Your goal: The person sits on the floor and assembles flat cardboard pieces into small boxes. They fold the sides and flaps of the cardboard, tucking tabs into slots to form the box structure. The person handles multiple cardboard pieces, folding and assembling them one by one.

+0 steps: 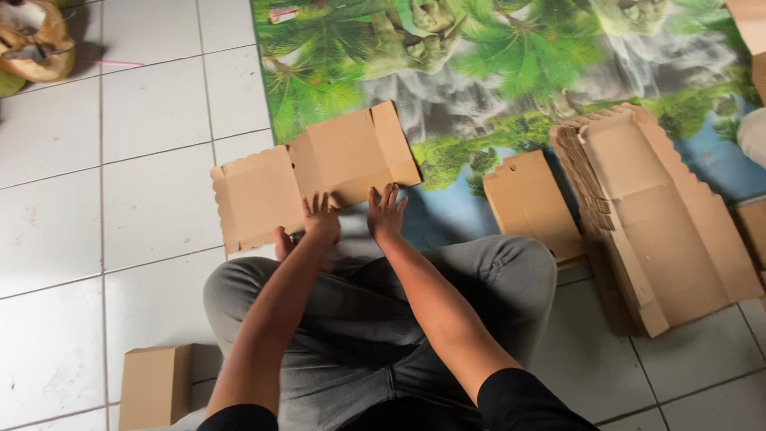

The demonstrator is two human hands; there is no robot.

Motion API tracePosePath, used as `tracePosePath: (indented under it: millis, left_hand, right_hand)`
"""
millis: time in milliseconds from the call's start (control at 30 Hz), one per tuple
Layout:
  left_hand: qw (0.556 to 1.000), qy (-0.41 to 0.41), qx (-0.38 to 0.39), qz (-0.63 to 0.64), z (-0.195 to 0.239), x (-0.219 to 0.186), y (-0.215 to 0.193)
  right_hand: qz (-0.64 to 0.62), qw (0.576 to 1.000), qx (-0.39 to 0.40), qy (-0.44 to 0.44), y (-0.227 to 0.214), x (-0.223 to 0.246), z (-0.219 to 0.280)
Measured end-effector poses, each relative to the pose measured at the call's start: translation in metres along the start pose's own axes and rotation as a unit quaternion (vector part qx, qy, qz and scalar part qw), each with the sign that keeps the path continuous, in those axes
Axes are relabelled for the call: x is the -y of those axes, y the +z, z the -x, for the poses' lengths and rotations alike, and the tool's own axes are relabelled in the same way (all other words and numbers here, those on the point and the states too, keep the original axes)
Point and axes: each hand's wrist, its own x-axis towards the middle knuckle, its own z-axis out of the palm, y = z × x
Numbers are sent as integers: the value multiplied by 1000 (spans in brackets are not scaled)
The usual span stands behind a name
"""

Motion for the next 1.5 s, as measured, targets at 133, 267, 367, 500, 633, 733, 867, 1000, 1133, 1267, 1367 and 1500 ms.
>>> tracePosePath:
  millis: [133, 267, 367, 500, 633, 733, 867, 1000, 1133, 1267, 1367, 1500]
  left_hand:
    - [998, 13, 5, -66, 21, -19, -24]
    - [998, 7, 10, -59, 14, -20, -25]
    - [998, -2, 26, -48, 4, -24, -18]
    - [1000, -22, -9, -2, -7, -27, -3]
    - [997, -23, -57, -38, -29, -36, 16]
    - [991, -25, -68, -110, -14, -56, 17]
    - [969, -2, -105, -224, -17, -84, 13]
    - [979, 22, -170, -112, -21, -105, 7]
    - [973, 106, -196, 60, -12, -115, 9]
    - [966, 120, -168, 156, -30, -114, 18]
    - [980, 59, -115, 149, -41, -106, 25]
    - [990, -41, 12, 136, -84, -75, 59]
  right_hand:
    - [165, 965, -182, -93, 39, 37, 17]
    - [80, 986, -91, -111, 21, 34, 17]
    - [14, 993, -53, -103, -14, 21, 19]
    - [8, 1000, -2, -17, 5, -23, -13]
    - [36, 997, 44, 60, -7, -62, -24]
    - [14, 995, 76, 58, -20, -60, -13]
    - [-20, 996, 63, 59, -17, -53, -12]
    - [-44, 995, 69, 49, -37, -52, 2]
    - [-67, 992, 94, 60, -58, -46, 16]
    - [-62, 993, 89, 50, -56, -49, 11]
    - [-77, 991, 92, 61, -39, -54, -3]
    - [-70, 993, 73, 58, -23, -53, -3]
